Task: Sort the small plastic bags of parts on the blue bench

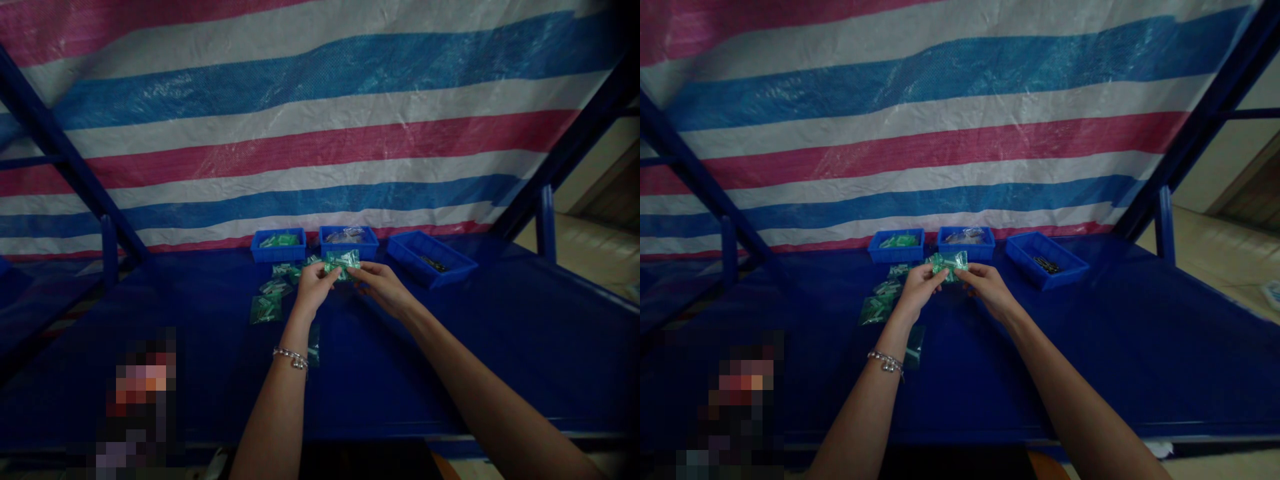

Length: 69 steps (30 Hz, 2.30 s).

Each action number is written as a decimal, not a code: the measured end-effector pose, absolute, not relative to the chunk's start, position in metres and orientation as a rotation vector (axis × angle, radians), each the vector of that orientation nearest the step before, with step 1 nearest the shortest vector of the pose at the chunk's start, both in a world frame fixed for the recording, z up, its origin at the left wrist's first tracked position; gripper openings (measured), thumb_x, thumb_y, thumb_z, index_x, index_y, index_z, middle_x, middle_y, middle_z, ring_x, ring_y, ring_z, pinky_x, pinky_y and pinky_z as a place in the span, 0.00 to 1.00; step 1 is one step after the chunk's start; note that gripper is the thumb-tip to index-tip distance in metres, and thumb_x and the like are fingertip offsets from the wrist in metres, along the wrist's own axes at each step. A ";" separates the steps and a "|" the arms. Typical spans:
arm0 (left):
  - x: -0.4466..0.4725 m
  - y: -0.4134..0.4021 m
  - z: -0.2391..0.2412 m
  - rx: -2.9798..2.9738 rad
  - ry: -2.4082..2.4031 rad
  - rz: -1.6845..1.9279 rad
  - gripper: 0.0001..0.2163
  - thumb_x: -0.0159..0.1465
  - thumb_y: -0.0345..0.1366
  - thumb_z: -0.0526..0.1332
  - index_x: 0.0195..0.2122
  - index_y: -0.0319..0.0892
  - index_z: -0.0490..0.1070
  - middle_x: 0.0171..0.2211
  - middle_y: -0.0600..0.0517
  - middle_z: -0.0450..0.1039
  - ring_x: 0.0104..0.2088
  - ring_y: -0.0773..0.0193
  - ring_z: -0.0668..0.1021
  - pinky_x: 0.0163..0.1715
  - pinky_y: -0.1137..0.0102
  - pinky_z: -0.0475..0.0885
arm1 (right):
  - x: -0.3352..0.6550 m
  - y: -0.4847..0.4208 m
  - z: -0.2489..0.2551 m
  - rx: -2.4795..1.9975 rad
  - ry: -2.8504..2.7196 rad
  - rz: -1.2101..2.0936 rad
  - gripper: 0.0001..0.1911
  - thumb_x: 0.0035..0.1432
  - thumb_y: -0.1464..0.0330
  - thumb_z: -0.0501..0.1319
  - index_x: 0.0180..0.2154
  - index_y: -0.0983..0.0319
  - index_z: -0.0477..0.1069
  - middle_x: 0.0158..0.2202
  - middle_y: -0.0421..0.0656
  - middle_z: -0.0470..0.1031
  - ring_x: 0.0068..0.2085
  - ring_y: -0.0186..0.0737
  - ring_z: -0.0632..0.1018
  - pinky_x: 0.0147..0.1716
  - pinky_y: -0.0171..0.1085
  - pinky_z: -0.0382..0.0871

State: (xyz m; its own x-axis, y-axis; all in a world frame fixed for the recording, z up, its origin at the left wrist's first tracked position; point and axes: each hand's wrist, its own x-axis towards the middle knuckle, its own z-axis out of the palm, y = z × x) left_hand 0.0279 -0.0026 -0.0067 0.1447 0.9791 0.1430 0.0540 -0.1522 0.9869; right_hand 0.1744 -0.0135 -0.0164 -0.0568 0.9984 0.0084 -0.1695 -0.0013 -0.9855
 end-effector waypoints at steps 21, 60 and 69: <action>0.029 -0.002 -0.010 1.481 1.077 1.180 0.09 0.51 0.39 0.61 0.25 0.36 0.68 0.18 0.55 0.62 0.19 0.73 0.64 0.20 0.76 0.59 | 0.177 -0.009 -0.020 -1.100 -1.270 1.094 0.15 0.39 0.60 0.66 0.26 0.65 0.73 0.19 0.38 0.66 0.20 0.27 0.58 0.20 0.33 0.47; 0.021 -0.006 0.006 0.779 0.995 0.895 0.03 0.51 0.31 0.59 0.27 0.38 0.66 0.18 0.55 0.66 0.16 0.74 0.67 0.14 0.78 0.53 | 0.177 -0.008 -0.021 -0.926 -1.561 0.780 0.11 0.44 0.71 0.61 0.34 0.58 0.74 0.36 0.43 0.75 0.40 0.43 0.73 0.42 0.41 0.63; 0.024 -0.003 0.001 0.892 0.926 1.017 0.06 0.47 0.33 0.62 0.23 0.38 0.65 0.18 0.56 0.64 0.18 0.74 0.67 0.17 0.77 0.56 | 0.175 -0.012 -0.013 -0.924 -1.343 0.993 0.22 0.44 0.69 0.61 0.45 0.57 0.68 0.33 0.40 0.73 0.29 0.35 0.72 0.23 0.33 0.61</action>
State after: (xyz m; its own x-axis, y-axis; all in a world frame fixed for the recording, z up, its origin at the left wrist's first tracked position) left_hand 0.0236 -0.0032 0.0010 0.2483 0.9472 -0.2027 -0.2902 0.2724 0.9174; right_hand 0.1748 -0.0122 -0.0135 -0.0193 0.9444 0.3282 -0.0371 0.3274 -0.9442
